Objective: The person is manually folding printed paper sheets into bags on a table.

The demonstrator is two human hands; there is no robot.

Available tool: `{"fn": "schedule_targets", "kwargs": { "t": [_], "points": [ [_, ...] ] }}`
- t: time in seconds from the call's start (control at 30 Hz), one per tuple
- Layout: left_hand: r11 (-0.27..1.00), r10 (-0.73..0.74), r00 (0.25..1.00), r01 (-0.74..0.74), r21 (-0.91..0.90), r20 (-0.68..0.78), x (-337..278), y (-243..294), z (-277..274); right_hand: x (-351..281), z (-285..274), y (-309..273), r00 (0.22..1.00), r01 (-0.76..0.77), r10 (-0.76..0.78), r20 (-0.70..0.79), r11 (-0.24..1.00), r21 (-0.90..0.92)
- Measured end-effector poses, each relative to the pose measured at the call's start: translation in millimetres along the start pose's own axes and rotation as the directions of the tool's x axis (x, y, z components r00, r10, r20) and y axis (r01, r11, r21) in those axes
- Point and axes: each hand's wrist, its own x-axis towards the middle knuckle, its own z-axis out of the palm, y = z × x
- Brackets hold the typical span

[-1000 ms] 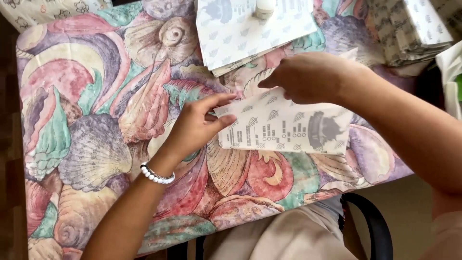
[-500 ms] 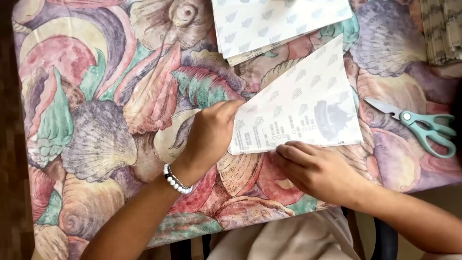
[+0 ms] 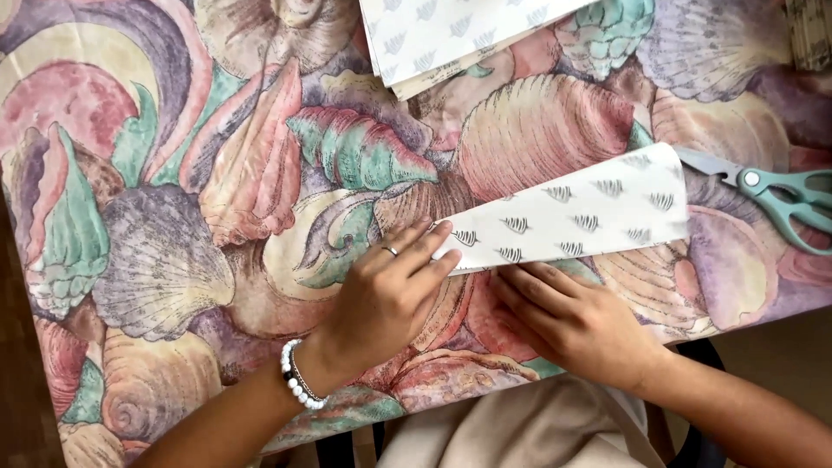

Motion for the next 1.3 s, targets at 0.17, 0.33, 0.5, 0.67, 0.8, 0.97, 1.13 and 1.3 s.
{"fn": "schedule_targets", "kwargs": {
  "t": [0.17, 0.33, 0.5, 0.67, 0.8, 0.97, 1.13, 1.3],
  "points": [
    [0.999, 0.025, 1.000, -0.025, 0.029, -0.001, -6.6, 0.8, 2.2, -5.1, 2.5, -0.6, 1.000, 0.011, -0.011, -0.003, 1.000, 0.021],
    [1.000, -0.013, 1.000, 0.013, -0.001, -0.025, -6.0, -1.2, 3.6, 5.5, -18.0, 5.7, 0.983, 0.148, -0.120, -0.141, 0.966, 0.210],
    [0.999, -0.026, 0.999, 0.026, -0.025, -0.032, -7.2, -1.7, 3.8, 32.0, -11.7, 5.4, 0.993, 0.013, 0.002, -0.115, 0.992, 0.126],
    [0.992, -0.036, 0.999, 0.037, 0.122, -0.005, -9.9, 3.9, 0.5, 19.6, 10.6, 16.3, 0.999, -0.033, 0.031, 0.022, 0.992, 0.122],
    [0.950, 0.071, 0.997, -0.062, 0.305, -0.018, -26.7, -13.6, 29.2, 23.0, 8.2, 19.6, 0.984, -0.048, 0.066, -0.165, 0.993, 0.108],
    [0.953, 0.038, 0.999, -0.027, 0.302, -0.028, -9.8, 12.6, 0.9, -17.4, -5.4, 32.7, 0.987, -0.158, 0.160, -0.017, 0.982, 0.101],
    [0.942, 0.046, 0.999, -0.040, 0.333, -0.011, -10.5, 11.6, 0.9, -37.4, -5.4, 41.0, 0.980, -0.195, 0.196, -0.033, 0.980, 0.035],
    [0.913, 0.066, 0.998, -0.066, 0.402, 0.015, -12.6, 13.5, 2.8, -33.2, -6.8, 38.4, 0.980, -0.187, 0.187, -0.071, 0.982, 0.004]
  ]
}}
